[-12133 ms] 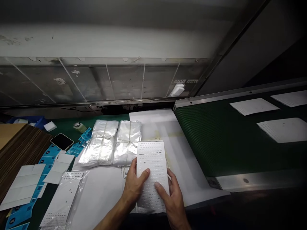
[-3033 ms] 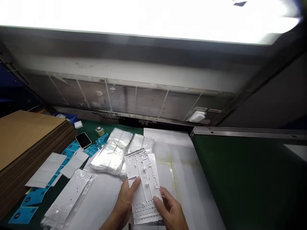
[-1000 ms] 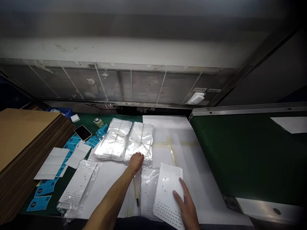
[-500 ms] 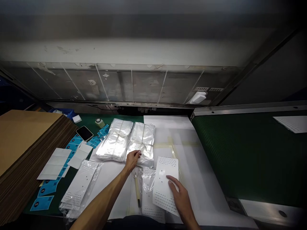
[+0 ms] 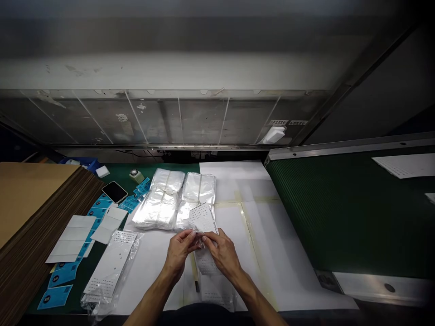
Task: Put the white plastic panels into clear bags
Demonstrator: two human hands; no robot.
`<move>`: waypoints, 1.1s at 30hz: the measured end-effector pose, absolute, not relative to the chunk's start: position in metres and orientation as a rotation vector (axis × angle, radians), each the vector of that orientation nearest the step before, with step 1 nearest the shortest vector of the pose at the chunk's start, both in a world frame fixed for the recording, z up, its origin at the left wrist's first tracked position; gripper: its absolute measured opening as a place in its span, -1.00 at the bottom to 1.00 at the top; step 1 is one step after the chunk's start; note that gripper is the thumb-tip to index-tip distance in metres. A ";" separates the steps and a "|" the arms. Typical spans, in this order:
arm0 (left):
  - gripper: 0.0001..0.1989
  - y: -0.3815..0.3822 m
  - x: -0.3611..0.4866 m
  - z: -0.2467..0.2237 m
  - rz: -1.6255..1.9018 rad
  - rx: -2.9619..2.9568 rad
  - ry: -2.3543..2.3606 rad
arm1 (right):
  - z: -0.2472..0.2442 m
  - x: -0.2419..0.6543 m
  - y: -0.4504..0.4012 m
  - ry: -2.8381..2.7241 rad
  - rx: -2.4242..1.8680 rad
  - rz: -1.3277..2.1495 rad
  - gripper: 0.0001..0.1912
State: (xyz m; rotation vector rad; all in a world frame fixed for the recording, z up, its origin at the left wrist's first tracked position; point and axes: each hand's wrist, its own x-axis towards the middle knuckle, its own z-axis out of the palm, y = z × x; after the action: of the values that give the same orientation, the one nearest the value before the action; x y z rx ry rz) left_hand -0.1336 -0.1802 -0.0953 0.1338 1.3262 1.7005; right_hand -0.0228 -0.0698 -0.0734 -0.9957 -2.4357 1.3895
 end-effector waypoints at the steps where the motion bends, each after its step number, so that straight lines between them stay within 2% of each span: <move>1: -0.67 -0.184 -0.133 -0.095 1.708 0.109 1.320 | -0.074 -0.023 -0.070 -2.447 -0.996 1.375 -0.69; 7: -0.74 -0.204 -0.133 -0.082 1.659 0.079 1.185 | -0.082 -0.018 -0.055 -2.392 -1.154 1.350 -0.69; 15: -0.51 -0.189 -0.141 -0.091 1.489 0.282 1.651 | -0.055 0.024 -0.024 -1.945 -1.264 1.579 -0.51; 18: -0.44 -0.175 -0.140 -0.091 1.472 0.303 1.639 | -0.042 0.051 -0.044 -1.535 -1.223 2.012 -0.59; 21: -0.57 -0.166 -0.140 -0.085 1.477 0.369 1.561 | -0.044 0.061 -0.076 -0.971 -1.003 2.646 -0.69; 23: -0.60 -0.166 -0.142 -0.080 1.469 0.388 1.518 | -0.054 0.058 -0.093 -0.810 -0.908 2.807 -0.71; 31: -0.44 -0.188 -0.138 -0.078 1.522 0.218 1.417 | -0.086 0.057 -0.093 -0.805 -1.214 2.691 -0.57; 33: -0.41 -0.189 -0.126 -0.079 1.544 0.241 1.475 | -0.082 0.053 -0.097 -0.834 -1.316 2.628 -0.46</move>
State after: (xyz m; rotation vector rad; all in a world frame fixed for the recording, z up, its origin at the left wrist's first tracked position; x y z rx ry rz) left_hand -0.1259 -0.1891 -0.0790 0.2406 1.4749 1.5439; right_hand 0.0533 -0.0971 -0.0821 -1.3159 -0.8342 2.6280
